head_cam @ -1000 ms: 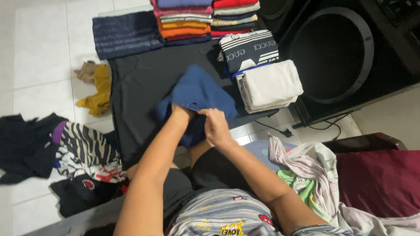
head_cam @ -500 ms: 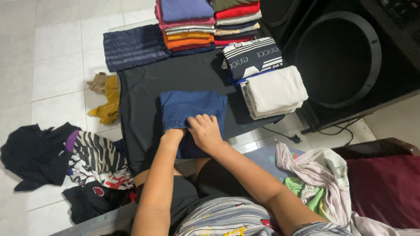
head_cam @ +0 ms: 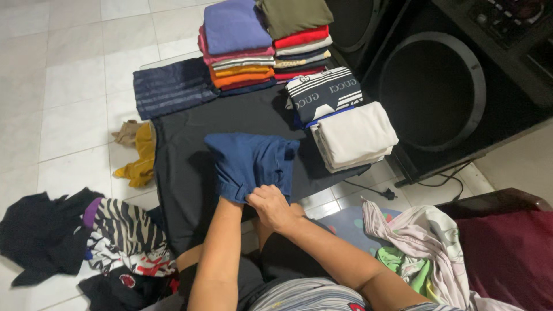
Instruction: The person folds several garments on a dark mat on the floor. They fold a patterned shirt, a blue pair of shorts, and a yellow pair of shorts, placing each folded item into a growing stack.
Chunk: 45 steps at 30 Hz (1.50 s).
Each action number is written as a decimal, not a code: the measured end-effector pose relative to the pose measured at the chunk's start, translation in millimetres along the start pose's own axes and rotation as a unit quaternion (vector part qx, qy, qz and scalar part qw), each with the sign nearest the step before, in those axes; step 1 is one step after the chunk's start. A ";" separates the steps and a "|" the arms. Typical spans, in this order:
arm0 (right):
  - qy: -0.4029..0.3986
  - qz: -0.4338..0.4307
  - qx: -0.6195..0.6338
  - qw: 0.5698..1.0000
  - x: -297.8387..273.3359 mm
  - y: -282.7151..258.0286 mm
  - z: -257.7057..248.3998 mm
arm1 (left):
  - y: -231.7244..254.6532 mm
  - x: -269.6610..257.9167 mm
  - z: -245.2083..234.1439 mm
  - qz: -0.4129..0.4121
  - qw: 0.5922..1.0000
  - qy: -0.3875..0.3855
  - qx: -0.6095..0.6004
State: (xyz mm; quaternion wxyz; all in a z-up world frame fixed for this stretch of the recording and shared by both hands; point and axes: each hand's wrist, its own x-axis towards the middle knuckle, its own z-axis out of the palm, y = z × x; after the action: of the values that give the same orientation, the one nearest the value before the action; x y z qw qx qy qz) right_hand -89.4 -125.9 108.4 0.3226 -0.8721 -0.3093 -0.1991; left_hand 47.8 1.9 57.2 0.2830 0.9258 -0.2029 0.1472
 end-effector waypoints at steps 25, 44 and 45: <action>0.037 0.129 -0.197 0.971 41.1 81.2 89.8 | -46.9 23.4 8.7 -0.057 0.998 -0.002 -0.015; -0.129 0.212 -0.211 0.945 20.3 96.1 119.0 | 91.4 -23.4 -36.2 0.092 0.982 0.141 0.090; -0.129 0.209 -0.207 0.947 24.5 98.4 116.8 | 90.3 -12.2 -36.3 0.152 0.978 0.117 0.084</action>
State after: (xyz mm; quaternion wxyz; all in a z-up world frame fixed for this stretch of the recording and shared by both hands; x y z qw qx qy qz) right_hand 11.4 -94.9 -4.7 0.1271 -0.9829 -0.1114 -0.0729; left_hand -10.0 -41.8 123.3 0.2002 0.8810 -0.2932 0.3127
